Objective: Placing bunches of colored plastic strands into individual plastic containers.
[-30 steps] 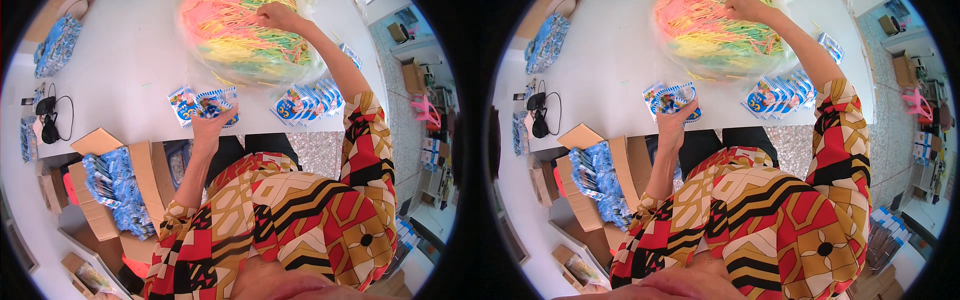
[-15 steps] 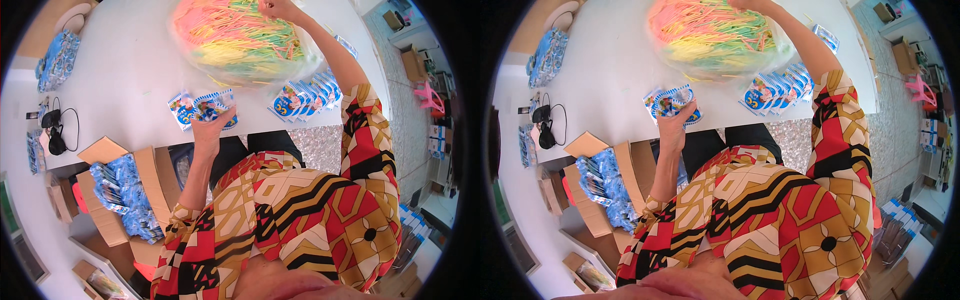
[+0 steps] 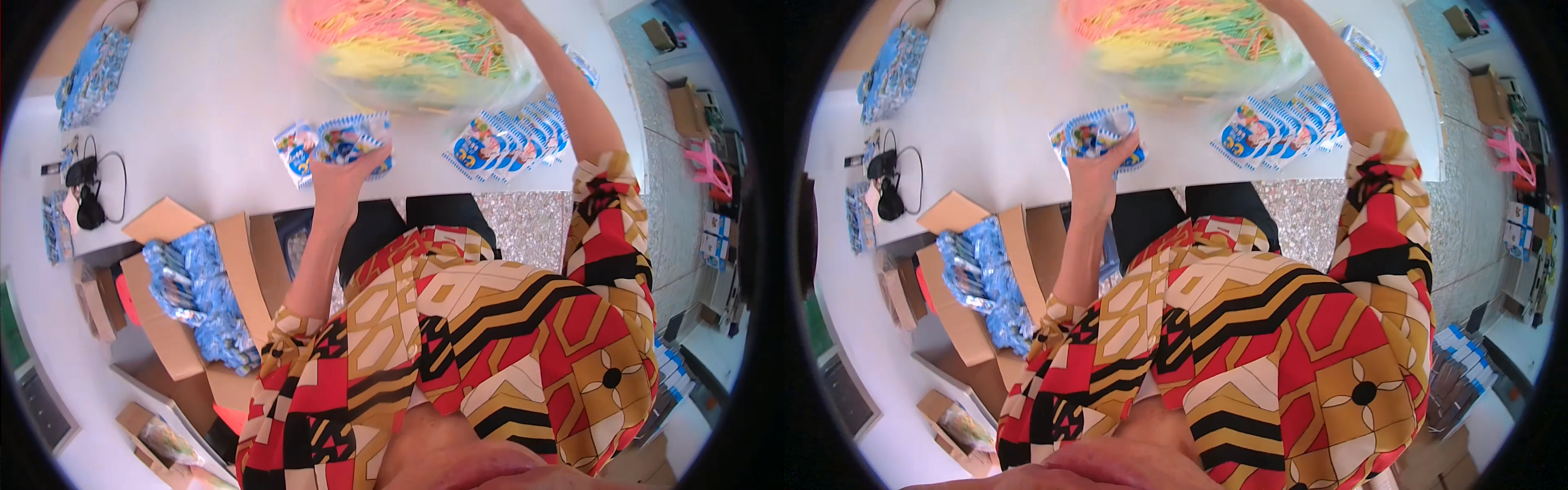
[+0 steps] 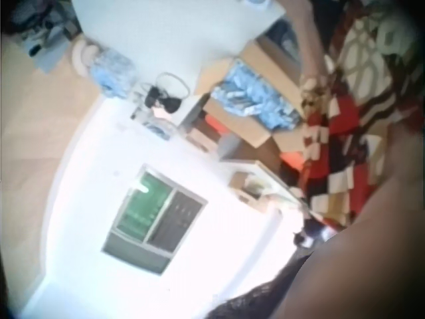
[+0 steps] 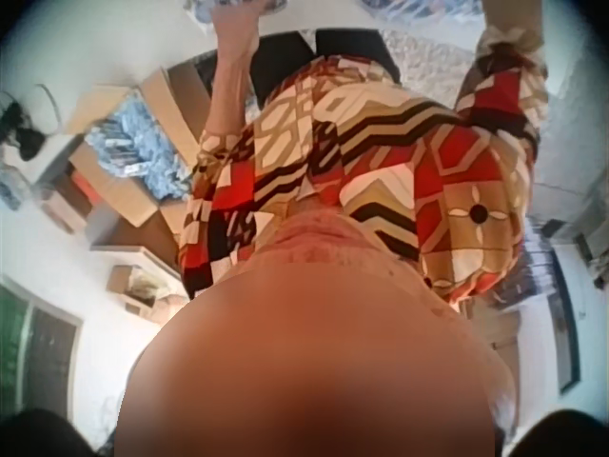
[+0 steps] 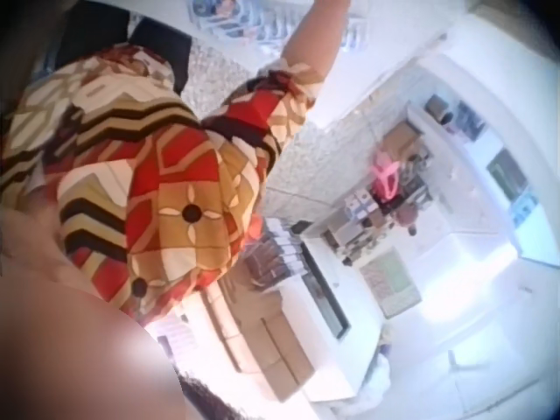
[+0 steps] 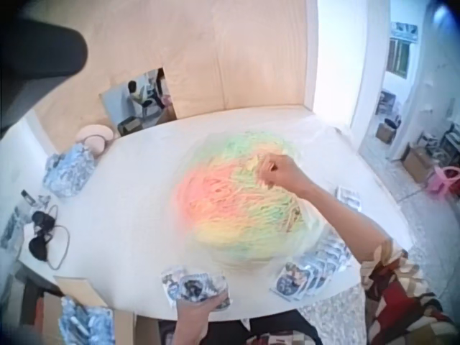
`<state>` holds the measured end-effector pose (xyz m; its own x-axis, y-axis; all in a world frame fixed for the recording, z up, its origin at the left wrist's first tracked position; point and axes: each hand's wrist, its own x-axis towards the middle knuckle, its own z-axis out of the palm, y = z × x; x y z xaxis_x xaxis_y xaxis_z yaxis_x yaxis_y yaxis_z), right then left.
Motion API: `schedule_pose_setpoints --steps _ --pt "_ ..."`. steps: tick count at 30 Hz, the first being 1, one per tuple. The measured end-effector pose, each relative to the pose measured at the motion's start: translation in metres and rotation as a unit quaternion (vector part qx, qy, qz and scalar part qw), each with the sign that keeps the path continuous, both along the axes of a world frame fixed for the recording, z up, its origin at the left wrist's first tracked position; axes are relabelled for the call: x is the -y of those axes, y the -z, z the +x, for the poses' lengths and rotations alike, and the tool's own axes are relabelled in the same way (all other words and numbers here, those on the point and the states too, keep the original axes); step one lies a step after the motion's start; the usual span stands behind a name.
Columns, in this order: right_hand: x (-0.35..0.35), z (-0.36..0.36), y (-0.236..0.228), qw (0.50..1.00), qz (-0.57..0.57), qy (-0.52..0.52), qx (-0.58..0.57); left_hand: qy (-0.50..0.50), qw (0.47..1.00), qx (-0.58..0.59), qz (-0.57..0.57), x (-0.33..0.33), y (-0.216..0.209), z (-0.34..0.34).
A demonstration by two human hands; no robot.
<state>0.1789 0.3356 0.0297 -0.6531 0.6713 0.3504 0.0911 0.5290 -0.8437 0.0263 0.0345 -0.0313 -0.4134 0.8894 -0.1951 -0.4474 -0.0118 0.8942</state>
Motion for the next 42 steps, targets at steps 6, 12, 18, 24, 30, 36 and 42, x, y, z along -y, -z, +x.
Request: schedule_pose_setpoints --steps 6,12,18,24,30,36,42 --pt "0.118 -0.029 -0.036 0.989 -0.096 -0.092 -0.068 -0.018 0.999 0.001 0.035 0.004 -0.003 -0.003" --pt "0.175 -0.028 -0.042 0.984 0.063 -0.163 -0.029 -0.010 0.999 0.015 0.048 0.007 -0.002 -0.002" --pt "0.183 -0.025 -0.017 0.942 0.246 -0.227 -0.037 -0.008 0.998 0.038 0.055 0.009 -0.001 0.000" --pt "0.190 -0.022 -0.020 0.970 0.087 -0.214 0.071 0.002 0.998 0.004 0.057 0.012 0.004 0.001" --pt "0.193 -0.027 -0.029 0.967 0.029 -0.210 0.141 0.025 0.995 -0.072 0.060 0.015 0.005 0.001" --pt "0.189 -0.027 -0.033 0.968 0.029 -0.211 0.130 0.017 0.997 -0.019 0.078 0.013 0.000 0.003" --pt "0.185 -0.030 -0.017 0.940 0.249 -0.212 0.093 0.011 0.998 -0.002 0.065 0.011 -0.001 0.004"
